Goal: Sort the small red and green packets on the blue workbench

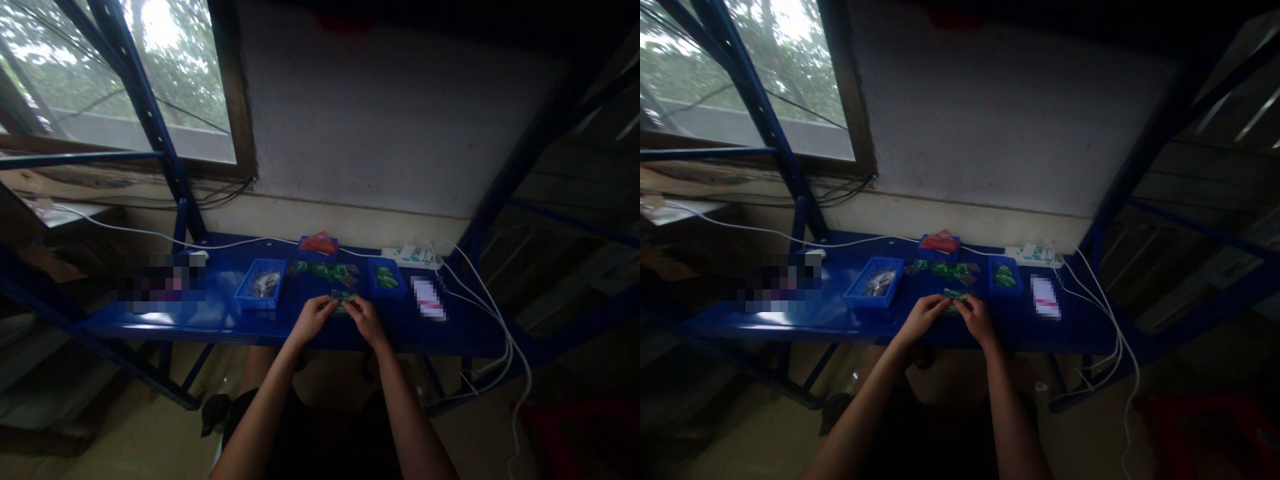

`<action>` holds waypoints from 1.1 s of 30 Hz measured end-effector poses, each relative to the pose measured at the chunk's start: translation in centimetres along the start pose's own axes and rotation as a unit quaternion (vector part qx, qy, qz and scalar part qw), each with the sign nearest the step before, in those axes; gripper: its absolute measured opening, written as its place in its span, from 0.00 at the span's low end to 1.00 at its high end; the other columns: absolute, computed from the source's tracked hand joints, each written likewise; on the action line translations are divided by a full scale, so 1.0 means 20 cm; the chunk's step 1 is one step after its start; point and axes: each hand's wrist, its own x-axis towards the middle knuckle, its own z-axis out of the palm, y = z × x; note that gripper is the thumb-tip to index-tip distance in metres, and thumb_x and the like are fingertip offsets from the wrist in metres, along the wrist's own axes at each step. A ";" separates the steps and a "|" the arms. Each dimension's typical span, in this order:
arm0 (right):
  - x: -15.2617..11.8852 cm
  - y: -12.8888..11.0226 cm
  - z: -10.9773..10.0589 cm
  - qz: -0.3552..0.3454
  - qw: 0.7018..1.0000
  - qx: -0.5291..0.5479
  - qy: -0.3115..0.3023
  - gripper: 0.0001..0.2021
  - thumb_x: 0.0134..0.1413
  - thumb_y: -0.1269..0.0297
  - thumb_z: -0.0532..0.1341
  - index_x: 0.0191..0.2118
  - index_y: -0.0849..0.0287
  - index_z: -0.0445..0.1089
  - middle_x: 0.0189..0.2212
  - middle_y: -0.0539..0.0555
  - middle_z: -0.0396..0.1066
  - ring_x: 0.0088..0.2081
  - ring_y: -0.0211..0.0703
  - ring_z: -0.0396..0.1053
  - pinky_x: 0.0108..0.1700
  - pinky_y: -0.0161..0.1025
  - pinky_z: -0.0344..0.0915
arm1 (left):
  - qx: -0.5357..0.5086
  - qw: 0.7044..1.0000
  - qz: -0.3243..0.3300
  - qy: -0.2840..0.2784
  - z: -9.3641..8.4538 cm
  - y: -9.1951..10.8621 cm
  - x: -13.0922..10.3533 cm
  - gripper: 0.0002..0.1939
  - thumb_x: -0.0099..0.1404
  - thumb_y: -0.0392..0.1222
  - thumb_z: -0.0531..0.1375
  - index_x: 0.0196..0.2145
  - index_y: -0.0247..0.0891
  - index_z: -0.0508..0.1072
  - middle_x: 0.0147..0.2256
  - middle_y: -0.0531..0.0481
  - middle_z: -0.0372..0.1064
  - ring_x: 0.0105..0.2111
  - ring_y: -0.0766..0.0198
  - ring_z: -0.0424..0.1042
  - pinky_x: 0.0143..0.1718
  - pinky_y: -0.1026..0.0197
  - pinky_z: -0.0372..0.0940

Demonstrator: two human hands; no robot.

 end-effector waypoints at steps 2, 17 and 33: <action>0.00 0.01 0.00 0.002 1.000 0.002 0.000 0.11 0.50 0.55 0.58 0.26 0.58 0.67 0.23 0.48 0.66 0.26 0.39 0.61 0.29 0.34 0.56 | -0.002 1.000 0.003 -0.001 0.00 0.00 0.00 0.18 0.60 0.53 0.54 0.22 0.35 0.67 0.19 0.56 0.57 0.22 0.69 0.54 0.24 0.66 0.49; 0.00 0.01 0.00 -0.012 1.000 0.000 0.003 0.11 0.50 0.56 0.58 0.27 0.58 0.68 0.24 0.48 0.67 0.27 0.39 0.61 0.30 0.34 0.57 | -0.011 1.000 -0.001 0.004 0.00 0.00 0.00 0.19 0.60 0.53 0.55 0.21 0.35 0.65 0.18 0.57 0.54 0.21 0.70 0.52 0.23 0.66 0.48; 0.00 -0.01 -0.01 0.012 1.000 0.028 0.007 0.11 0.49 0.55 0.59 0.25 0.58 0.66 0.22 0.47 0.64 0.26 0.38 0.59 0.29 0.34 0.56 | -0.023 1.000 -0.011 0.003 0.00 0.01 0.00 0.19 0.59 0.53 0.56 0.21 0.34 0.67 0.18 0.57 0.54 0.21 0.70 0.51 0.22 0.66 0.47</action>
